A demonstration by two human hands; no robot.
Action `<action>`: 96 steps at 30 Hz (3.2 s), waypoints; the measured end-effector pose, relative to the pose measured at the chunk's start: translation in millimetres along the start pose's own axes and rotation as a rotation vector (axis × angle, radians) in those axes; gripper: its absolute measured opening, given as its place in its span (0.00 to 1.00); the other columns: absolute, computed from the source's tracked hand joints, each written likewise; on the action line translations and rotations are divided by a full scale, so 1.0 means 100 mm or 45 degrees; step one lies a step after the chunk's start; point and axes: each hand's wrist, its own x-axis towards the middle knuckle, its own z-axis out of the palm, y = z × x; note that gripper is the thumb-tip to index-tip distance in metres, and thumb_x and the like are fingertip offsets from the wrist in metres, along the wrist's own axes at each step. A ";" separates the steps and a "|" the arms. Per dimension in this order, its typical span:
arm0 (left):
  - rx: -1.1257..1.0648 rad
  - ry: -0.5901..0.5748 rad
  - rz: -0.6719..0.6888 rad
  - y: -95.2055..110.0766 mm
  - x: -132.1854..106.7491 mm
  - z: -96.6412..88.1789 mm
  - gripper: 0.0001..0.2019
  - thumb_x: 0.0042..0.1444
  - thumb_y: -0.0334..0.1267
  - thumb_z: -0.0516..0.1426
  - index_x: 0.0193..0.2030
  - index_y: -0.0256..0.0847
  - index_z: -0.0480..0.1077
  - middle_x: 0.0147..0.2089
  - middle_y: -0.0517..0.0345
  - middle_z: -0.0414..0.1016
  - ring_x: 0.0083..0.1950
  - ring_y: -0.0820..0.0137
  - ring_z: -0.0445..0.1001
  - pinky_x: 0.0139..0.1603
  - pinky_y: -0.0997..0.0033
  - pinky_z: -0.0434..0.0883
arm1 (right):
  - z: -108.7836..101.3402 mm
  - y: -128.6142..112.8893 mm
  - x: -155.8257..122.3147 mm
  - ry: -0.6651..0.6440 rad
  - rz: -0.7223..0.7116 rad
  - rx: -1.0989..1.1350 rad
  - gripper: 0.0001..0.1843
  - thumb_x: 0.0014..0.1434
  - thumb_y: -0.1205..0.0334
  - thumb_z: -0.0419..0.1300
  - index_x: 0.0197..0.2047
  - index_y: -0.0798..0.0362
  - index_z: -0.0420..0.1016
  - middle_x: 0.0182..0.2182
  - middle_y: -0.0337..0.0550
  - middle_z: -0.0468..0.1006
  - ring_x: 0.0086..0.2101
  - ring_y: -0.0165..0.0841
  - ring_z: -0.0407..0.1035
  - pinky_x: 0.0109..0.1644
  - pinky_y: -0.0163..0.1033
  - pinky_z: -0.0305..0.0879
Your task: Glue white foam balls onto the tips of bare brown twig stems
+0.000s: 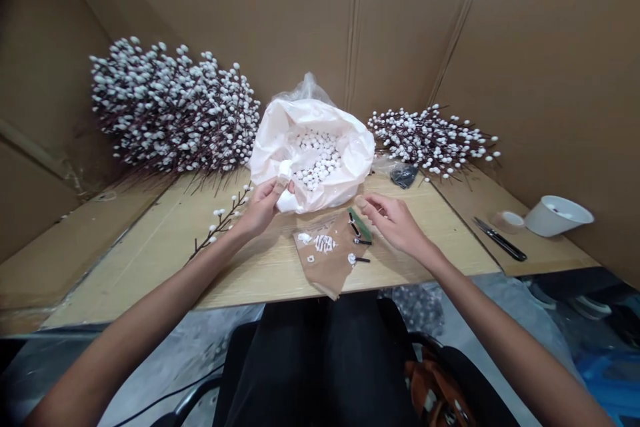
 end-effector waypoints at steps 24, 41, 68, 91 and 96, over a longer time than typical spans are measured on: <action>0.196 -0.005 0.190 -0.12 -0.01 0.00 0.20 0.60 0.55 0.50 0.31 0.38 0.66 0.29 0.60 0.66 0.31 0.71 0.63 0.33 0.73 0.61 | -0.02 -0.27 0.25 -0.290 -0.074 -0.345 0.17 0.61 0.53 0.53 0.38 0.57 0.76 0.32 0.45 0.78 0.28 0.32 0.66 0.32 0.38 0.59; 0.235 0.015 0.215 -0.07 -0.02 0.03 0.23 0.59 0.58 0.49 0.30 0.38 0.66 0.26 0.60 0.64 0.29 0.71 0.62 0.31 0.72 0.61 | -0.01 -0.01 -0.37 -0.250 0.166 -0.252 0.10 0.56 0.55 0.58 0.35 0.54 0.71 0.31 0.44 0.75 0.31 0.34 0.69 0.36 0.38 0.65; 0.090 0.043 0.180 -0.04 -0.03 0.05 0.24 0.57 0.60 0.52 0.28 0.38 0.66 0.25 0.62 0.62 0.26 0.74 0.59 0.27 0.74 0.58 | -0.10 -0.12 -0.16 0.043 0.468 0.691 0.21 0.40 0.47 0.73 0.27 0.55 0.74 0.23 0.38 0.74 0.26 0.26 0.66 0.33 0.32 0.61; -0.131 0.043 0.086 -0.01 -0.05 0.04 0.24 0.52 0.61 0.57 0.27 0.38 0.65 0.25 0.64 0.60 0.25 0.75 0.55 0.26 0.74 0.55 | 0.39 -0.64 0.20 0.190 -0.267 0.572 0.09 0.50 0.57 0.69 0.33 0.52 0.79 0.34 0.44 0.80 0.38 0.35 0.75 0.47 0.43 0.73; -0.313 0.024 -0.020 0.00 -0.06 0.05 0.22 0.49 0.57 0.61 0.27 0.37 0.66 0.25 0.63 0.61 0.25 0.76 0.57 0.26 0.76 0.55 | 0.43 -0.66 0.20 0.231 -0.339 0.575 0.08 0.52 0.60 0.68 0.37 0.50 0.81 0.38 0.45 0.80 0.41 0.35 0.74 0.49 0.44 0.73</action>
